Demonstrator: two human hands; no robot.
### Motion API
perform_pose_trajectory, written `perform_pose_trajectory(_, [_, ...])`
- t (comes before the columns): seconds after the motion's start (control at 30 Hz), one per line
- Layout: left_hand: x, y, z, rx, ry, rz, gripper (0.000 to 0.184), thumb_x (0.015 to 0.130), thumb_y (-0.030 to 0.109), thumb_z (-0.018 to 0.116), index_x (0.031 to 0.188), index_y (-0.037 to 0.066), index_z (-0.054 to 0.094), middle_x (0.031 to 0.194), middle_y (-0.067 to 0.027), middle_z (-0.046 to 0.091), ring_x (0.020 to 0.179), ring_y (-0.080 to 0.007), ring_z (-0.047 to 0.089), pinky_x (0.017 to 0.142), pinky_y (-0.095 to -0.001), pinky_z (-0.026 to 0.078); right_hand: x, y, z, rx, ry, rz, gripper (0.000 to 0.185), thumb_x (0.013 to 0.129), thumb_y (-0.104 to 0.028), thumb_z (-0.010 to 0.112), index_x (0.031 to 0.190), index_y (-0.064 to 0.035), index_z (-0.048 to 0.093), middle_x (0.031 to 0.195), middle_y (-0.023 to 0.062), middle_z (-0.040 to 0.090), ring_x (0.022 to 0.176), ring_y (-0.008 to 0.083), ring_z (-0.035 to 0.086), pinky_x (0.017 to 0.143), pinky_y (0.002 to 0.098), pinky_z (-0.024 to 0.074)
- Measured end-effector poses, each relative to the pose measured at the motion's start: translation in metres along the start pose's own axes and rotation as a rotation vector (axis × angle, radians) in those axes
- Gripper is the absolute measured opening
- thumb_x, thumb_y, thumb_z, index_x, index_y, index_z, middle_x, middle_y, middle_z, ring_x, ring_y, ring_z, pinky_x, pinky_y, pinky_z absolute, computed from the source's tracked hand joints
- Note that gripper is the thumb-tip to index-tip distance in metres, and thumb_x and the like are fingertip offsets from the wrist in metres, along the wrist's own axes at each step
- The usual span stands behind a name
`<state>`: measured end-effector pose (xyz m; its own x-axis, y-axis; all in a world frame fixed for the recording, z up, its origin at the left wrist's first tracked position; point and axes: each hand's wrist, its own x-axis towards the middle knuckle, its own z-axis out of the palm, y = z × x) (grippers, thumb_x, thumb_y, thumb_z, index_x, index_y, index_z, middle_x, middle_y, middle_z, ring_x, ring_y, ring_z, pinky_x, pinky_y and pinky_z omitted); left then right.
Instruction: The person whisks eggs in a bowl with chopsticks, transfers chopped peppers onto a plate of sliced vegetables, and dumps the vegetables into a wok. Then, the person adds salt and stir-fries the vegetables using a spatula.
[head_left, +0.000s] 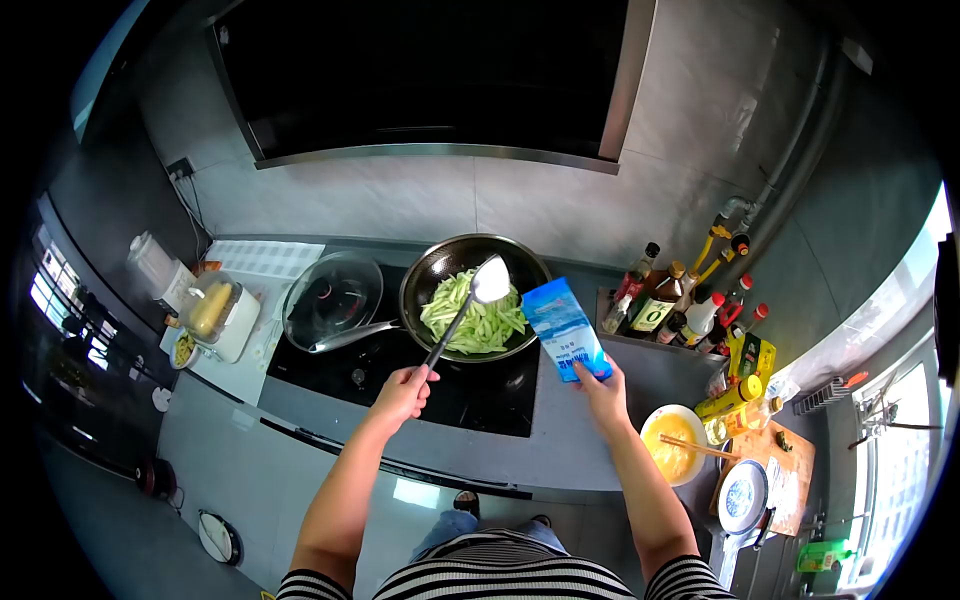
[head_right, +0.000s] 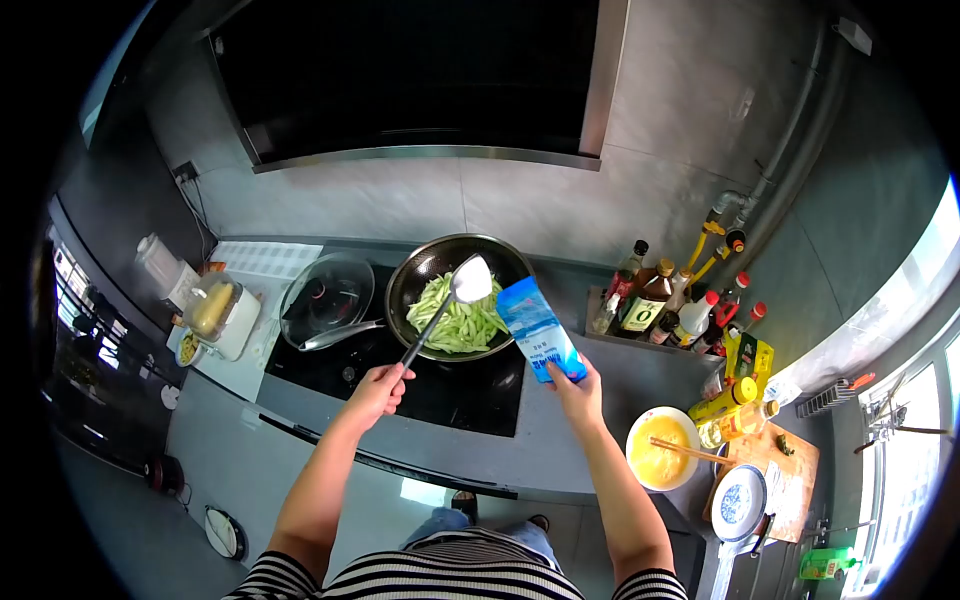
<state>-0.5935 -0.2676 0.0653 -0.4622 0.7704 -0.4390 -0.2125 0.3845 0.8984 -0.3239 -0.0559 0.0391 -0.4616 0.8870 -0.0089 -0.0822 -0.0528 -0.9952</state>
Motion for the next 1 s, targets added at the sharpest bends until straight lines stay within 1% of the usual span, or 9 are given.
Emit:
perform_pose_trajectory(0.03, [-0.005, 0.004, -0.006, -0.224, -0.124, -0.125, 0.032, 0.101, 0.037, 0.047, 0.100, 0.006, 0.056, 0.064, 0.0061, 0.038, 0.050, -0.0031, 0.031, 0.045, -0.0194, 0.025, 0.005, -0.002, 0.006, -0.118, 0.029, -0.050, 0.026, 0.086, -0.017, 0.071, 0.105, -0.0013, 0.062, 0.080, 0.0030, 0.065, 0.070, 0.0089, 0.059, 0.062, 0.0256, 0.0477])
perform_pose_trajectory(0.1, [-0.002, -0.004, -0.021, -0.311, -0.219, -0.222, 0.035, 0.100, 0.042, 0.047, 0.097, 0.008, 0.056, 0.063, 0.0062, 0.040, 0.048, -0.0032, 0.033, 0.044, -0.0184, 0.026, 0.012, -0.005, 0.016, -0.358, 0.084, -0.147, 0.025, 0.084, -0.018, 0.072, 0.100, -0.0003, 0.064, 0.075, 0.0033, 0.064, 0.068, 0.0084, 0.059, 0.059, 0.0255, 0.0460])
perform_pose_trajectory(0.17, [0.005, -0.014, -0.034, -0.375, -0.313, -0.302, 0.037, 0.099, 0.044, 0.047, 0.096, 0.008, 0.055, 0.062, 0.0064, 0.040, 0.047, -0.0031, 0.033, 0.043, -0.0181, 0.027, 0.017, -0.013, 0.029, -0.466, 0.128, -0.237, 0.026, 0.082, -0.020, 0.073, 0.096, 0.0007, 0.065, 0.071, 0.0110, 0.064, 0.062, 0.0167, 0.061, 0.060, 0.0298, 0.0472])
perform_pose_trajectory(0.23, [0.005, -0.016, -0.043, -0.379, -0.368, -0.322, 0.038, 0.100, 0.044, 0.046, 0.094, 0.008, 0.054, 0.062, 0.0065, 0.041, 0.046, -0.0025, 0.033, 0.042, -0.0175, 0.027, 0.016, -0.026, 0.038, -0.695, 0.121, -0.304, 0.026, 0.082, -0.020, 0.072, 0.096, 0.0004, 0.065, 0.072, 0.0149, 0.064, 0.061, 0.0226, 0.062, 0.062, 0.0326, 0.0482])
perform_pose_trajectory(0.27, [0.006, -0.018, -0.049, -0.377, -0.392, -0.328, 0.037, 0.100, 0.044, 0.045, 0.094, 0.008, 0.054, 0.062, 0.0064, 0.041, 0.047, -0.0026, 0.033, 0.042, -0.0173, 0.027, 0.014, -0.034, 0.046, -0.705, 0.119, -0.350, 0.025, 0.081, -0.019, 0.072, 0.096, -0.0002, 0.065, 0.074, 0.0193, 0.063, 0.064, 0.0315, 0.063, 0.064, 0.0357, 0.0493])
perform_pose_trajectory(0.47, [0.003, -0.013, -0.066, -0.284, -0.439, -0.351, 0.039, 0.101, 0.043, 0.043, 0.094, 0.007, 0.055, 0.062, 0.0066, 0.040, 0.047, -0.0018, 0.032, 0.042, -0.0171, 0.024, 0.021, -0.042, 0.067, -0.922, 0.106, -0.398, 0.025, 0.079, -0.020, 0.071, 0.098, -0.0039, 0.066, 0.081, 0.0216, 0.066, 0.077, 0.0393, 0.065, 0.069, 0.0417, 0.0512])
perform_pose_trajectory(0.67, [0.007, -0.011, -0.076, -0.263, -0.467, -0.360, 0.039, 0.101, 0.042, 0.042, 0.094, 0.007, 0.055, 0.062, 0.0065, 0.040, 0.047, -0.0019, 0.031, 0.042, -0.0174, 0.023, 0.027, -0.041, 0.075, -1.031, 0.087, -0.471, 0.024, 0.076, -0.014, 0.069, 0.099, -0.0072, 0.065, 0.084, 0.0192, 0.067, 0.079, 0.0398, 0.064, 0.070, 0.0464, 0.0510])
perform_pose_trajectory(0.77, [0.009, -0.010, -0.078, -0.260, -0.479, -0.369, 0.038, 0.101, 0.042, 0.042, 0.094, 0.007, 0.055, 0.062, 0.0065, 0.040, 0.047, -0.0019, 0.031, 0.042, -0.0175, 0.023, 0.027, -0.047, 0.080, -1.139, 0.092, -0.375, 0.025, 0.075, -0.012, 0.069, 0.099, -0.0082, 0.066, 0.084, 0.0188, 0.067, 0.079, 0.0396, 0.064, 0.070, 0.0464, 0.0513])
perform_pose_trajectory(1.0, [0.007, -0.009, -0.080, -0.276, -0.456, -0.400, 0.038, 0.101, 0.042, 0.044, 0.095, 0.006, 0.055, 0.061, 0.0065, 0.039, 0.046, -0.0014, 0.030, 0.041, -0.0173, 0.023, 0.030, -0.042, 0.080, -1.077, 0.116, -0.408, 0.028, 0.073, -0.009, 0.071, 0.100, -0.0098, 0.067, 0.082, 0.0189, 0.067, 0.078, 0.0399, 0.064, 0.070, 0.0467, 0.0515])
